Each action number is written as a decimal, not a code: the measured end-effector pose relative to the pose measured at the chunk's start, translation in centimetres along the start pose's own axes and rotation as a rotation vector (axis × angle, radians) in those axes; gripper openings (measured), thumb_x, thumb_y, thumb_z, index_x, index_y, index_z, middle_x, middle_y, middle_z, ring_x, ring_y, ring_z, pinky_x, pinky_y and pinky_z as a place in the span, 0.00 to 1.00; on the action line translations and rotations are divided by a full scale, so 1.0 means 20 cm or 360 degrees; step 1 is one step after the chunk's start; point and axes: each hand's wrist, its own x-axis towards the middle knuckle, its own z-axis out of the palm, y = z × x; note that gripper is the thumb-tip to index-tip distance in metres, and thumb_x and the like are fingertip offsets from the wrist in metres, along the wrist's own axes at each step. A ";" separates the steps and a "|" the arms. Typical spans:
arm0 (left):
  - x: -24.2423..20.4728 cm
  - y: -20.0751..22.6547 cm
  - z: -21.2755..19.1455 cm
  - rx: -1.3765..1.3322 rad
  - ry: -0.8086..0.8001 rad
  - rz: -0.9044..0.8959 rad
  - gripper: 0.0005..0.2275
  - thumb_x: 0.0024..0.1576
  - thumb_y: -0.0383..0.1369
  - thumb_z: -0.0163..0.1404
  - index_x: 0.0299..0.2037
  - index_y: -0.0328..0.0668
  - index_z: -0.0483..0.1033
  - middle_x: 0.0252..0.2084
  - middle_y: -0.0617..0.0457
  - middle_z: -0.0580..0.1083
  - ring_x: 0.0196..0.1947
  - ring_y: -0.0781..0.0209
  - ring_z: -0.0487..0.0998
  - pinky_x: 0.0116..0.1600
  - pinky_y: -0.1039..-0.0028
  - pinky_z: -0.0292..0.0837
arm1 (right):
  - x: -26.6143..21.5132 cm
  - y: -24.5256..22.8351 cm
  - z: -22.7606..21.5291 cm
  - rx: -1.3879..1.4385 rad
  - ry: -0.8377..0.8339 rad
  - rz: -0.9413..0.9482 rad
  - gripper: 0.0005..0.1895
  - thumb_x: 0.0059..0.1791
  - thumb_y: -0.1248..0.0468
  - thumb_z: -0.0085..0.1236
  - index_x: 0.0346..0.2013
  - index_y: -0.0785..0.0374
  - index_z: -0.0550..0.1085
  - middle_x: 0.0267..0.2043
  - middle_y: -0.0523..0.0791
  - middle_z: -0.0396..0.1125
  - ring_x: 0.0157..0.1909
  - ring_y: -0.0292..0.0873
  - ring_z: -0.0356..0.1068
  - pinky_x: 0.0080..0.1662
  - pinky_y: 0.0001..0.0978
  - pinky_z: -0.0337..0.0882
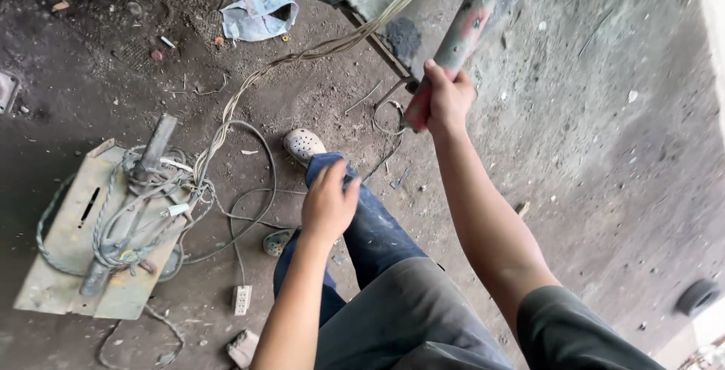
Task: The person welds a metal pipe using a welding torch, creating sparks and smoke. They then walk through the workshop carrying the pipe and welding rod, eventually returning to the work area to organize cables and prepare the equipment.
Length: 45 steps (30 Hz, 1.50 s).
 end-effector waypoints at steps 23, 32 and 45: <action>-0.31 -0.83 0.16 0.0898 -0.0896 -0.1039 0.25 0.59 0.49 0.52 0.64 0.52 0.67 0.68 0.46 0.67 0.69 0.45 0.65 0.67 0.55 0.65 | 0.10 0.21 -0.07 -0.0151 0.0013 -0.0255 0.28 0.53 0.57 0.62 0.62 0.68 0.65 0.45 0.46 0.70 0.45 0.37 0.70 0.49 0.29 0.72; -0.83 -1.10 0.26 0.0779 -0.0585 -0.1115 0.08 0.57 0.43 0.53 0.39 0.52 0.79 0.50 0.55 0.77 0.56 0.48 0.73 0.59 0.54 0.70 | 0.65 -0.11 -0.37 -0.0531 0.0307 -0.1158 0.19 0.59 0.66 0.60 0.63 0.66 0.68 0.52 0.47 0.68 0.53 0.40 0.68 0.58 0.34 0.72; -1.42 -1.80 0.62 0.0398 -0.0080 -0.1045 0.11 0.58 0.43 0.53 0.37 0.45 0.78 0.36 0.39 0.78 0.41 0.38 0.80 0.45 0.54 0.74 | 1.44 -0.54 -0.53 -0.2053 -0.0157 -0.1589 0.28 0.53 0.70 0.63 0.67 0.67 0.67 0.63 0.56 0.62 0.60 0.60 0.66 0.60 0.47 0.67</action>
